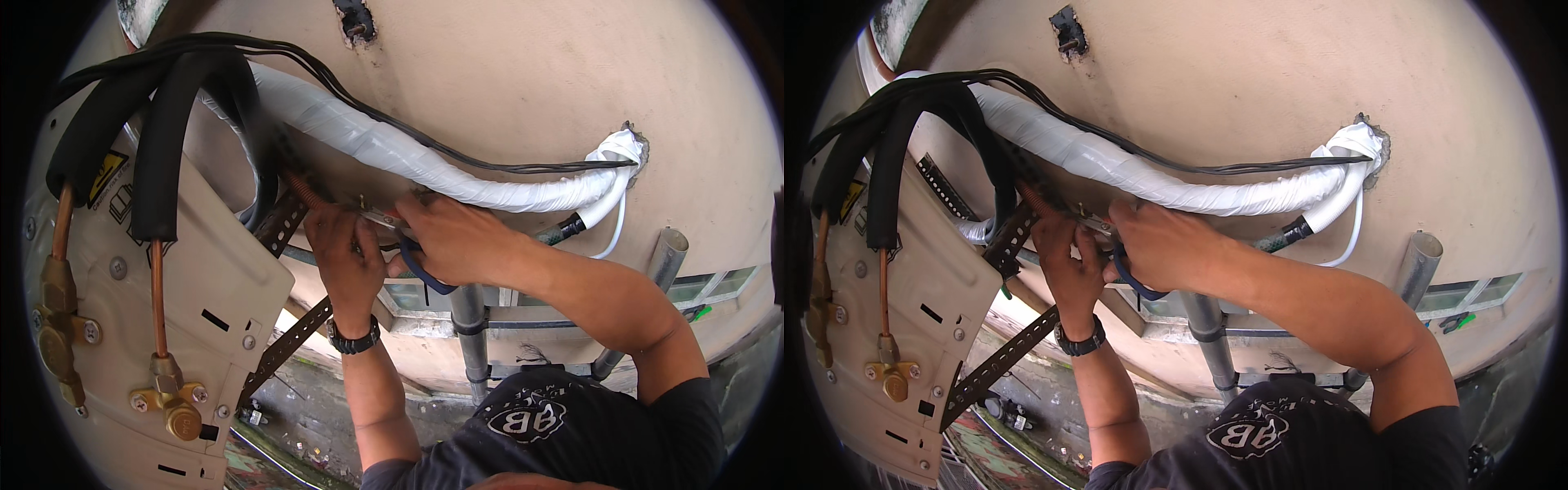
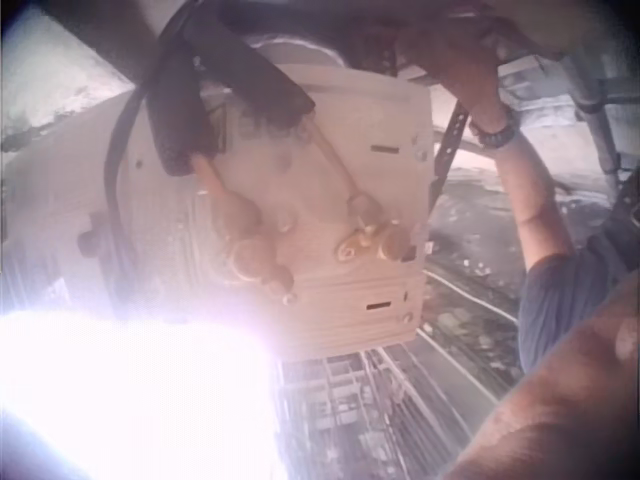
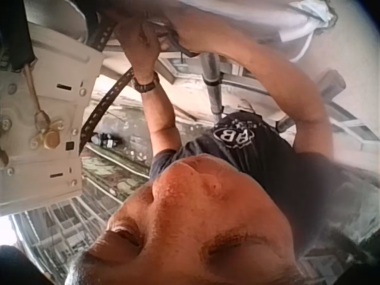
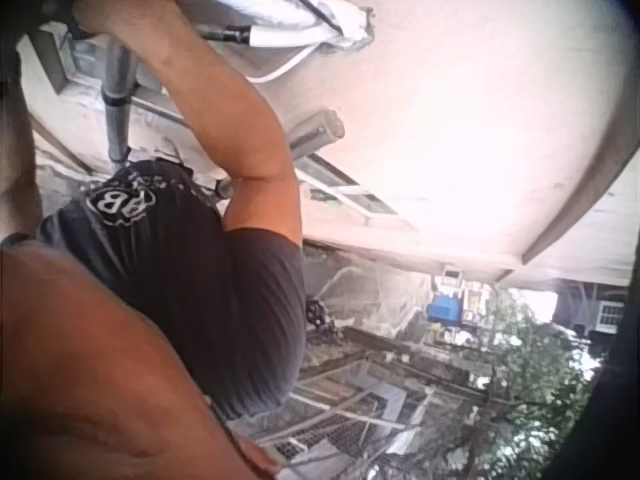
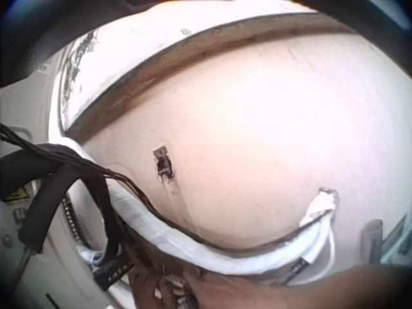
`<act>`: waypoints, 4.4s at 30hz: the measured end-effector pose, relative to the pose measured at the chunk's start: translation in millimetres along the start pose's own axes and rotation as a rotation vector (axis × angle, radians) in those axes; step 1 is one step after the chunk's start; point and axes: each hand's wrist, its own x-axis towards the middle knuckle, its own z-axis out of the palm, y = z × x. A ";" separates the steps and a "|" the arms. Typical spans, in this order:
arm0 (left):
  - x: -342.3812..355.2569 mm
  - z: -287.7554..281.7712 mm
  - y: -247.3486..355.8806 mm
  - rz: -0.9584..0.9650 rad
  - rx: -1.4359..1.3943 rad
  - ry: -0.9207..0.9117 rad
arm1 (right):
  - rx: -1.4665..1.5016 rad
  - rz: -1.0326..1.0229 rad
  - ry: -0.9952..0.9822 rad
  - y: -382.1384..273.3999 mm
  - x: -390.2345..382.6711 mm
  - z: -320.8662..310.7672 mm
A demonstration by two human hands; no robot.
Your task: The person works on the external wiring and components of an air conditioning unit while on a ladder, using pliers to cut and strip wires, and scissors to trim insulation.
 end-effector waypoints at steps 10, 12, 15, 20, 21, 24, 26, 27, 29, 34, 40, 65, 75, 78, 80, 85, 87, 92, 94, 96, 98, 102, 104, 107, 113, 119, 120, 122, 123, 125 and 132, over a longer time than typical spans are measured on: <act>-3.5 -9.1 3.7 -0.014 -0.062 0.026 | -0.041 -0.133 0.110 6.3 6.5 8.2; -6.7 -0.9 5.6 0.002 0.006 0.055 | -0.072 -0.078 0.048 3.8 4.6 6.5; -13.1 2.4 8.1 0.021 0.081 0.071 | -0.048 -0.010 -0.039 -7.1 1.1 2.3; -12.5 0.5 13.7 0.026 0.125 0.043 | -0.082 -0.022 -0.233 -33.8 11.5 -15.9; -15.7 -0.1 11.8 0.025 0.130 0.023 | -0.083 -0.012 -0.270 -39.4 12.3 -17.1; -15.4 -5.6 11.4 0.049 0.181 -0.023 | -0.106 0.061 -0.395 -52.0 17.5 -25.4; -12.3 -10.0 19.4 0.047 0.204 -0.052 | -0.151 0.033 -0.427 -49.5 22.6 -23.0; -8.9 -11.5 22.5 0.052 0.217 -0.060 | -0.188 0.033 -0.447 -49.5 25.2 -23.9; -5.4 -12.4 23.8 0.078 0.227 -0.043 | -0.275 0.048 -0.500 -51.7 30.0 -27.5; -10.4 -17.3 14.0 0.052 0.141 -0.042 | -0.117 -0.027 -0.259 -20.3 11.3 -10.9; -15.6 -37.8 -8.1 -0.088 -0.133 -0.044 | -0.037 -0.341 0.101 13.8 15.0 12.4; -15.7 -13.4 19.4 -0.080 0.027 0.146 | -0.199 -0.167 -0.038 -21.1 -4.3 -7.1; -11.6 17.0 34.0 -0.052 0.227 0.118 | -0.094 -0.113 -0.211 -15.3 7.2 -19.8; -10.6 11.7 22.4 -0.032 0.225 0.098 | -0.038 -0.036 -0.242 -14.2 8.6 -18.1; -12.4 5.2 14.1 -0.055 0.174 0.097 | -0.053 -0.115 -0.063 5.0 11.0 6.3; -12.3 -18.8 5.3 -0.037 -0.051 0.103 | -0.203 -0.378 0.207 24.0 20.2 15.2; -15.3 -20.7 8.5 -0.115 -0.146 0.221 | -0.139 -0.512 0.250 20.0 21.9 18.4; -26.9 0.8 -4.6 -0.044 -0.187 0.260 | -0.154 -0.457 0.181 26.9 17.3 14.1; -28.9 11.6 -5.6 -0.060 -0.237 0.316 | -0.150 -0.416 0.165 25.7 15.5 21.9; -32.2 15.0 -7.6 -0.071 -0.253 0.363 | -0.082 -0.333 0.089 7.7 9.8 16.2; -38.6 16.9 -6.0 -0.086 -0.214 0.403 | -0.051 -0.316 0.059 0.5 5.0 16.4; -29.5 28.9 9.1 -0.217 -0.371 0.568 | -0.125 -0.248 0.041 -2.7 5.4 11.9; -26.0 35.2 17.9 -0.296 -0.438 0.634 | -0.146 -0.300 0.069 4.1 8.4 9.5; -27.6 41.9 20.7 -0.348 -0.374 0.665 | -0.111 -0.374 0.090 9.4 10.7 12.2; -32.6 39.1 31.7 -0.503 -0.371 0.569 | -0.153 -0.362 0.096 -4.0 3.8 8.6; -36.6 43.6 24.2 -0.606 -0.807 0.476 | -0.408 -0.513 0.116 3.0 8.3 4.7; -37.8 34.8 27.5 -0.634 -0.802 0.428 | -0.406 -0.506 0.102 4.2 7.5 4.5; -38.5 36.9 27.2 -0.633 -0.781 0.415 | -0.402 -0.491 0.074 3.6 5.5 1.7; -36.6 38.7 23.9 -0.600 -0.762 0.455 | -0.403 -0.486 0.069 1.8 3.8 0.9; -38.9 42.3 22.8 -0.557 -0.702 0.515 | -0.404 -0.477 0.057 -2.1 -0.3 -1.1; -44.0 37.9 24.1 -0.495 -0.441 0.537 | -0.253 -0.326 -0.050 -16.4 -13.3 0.6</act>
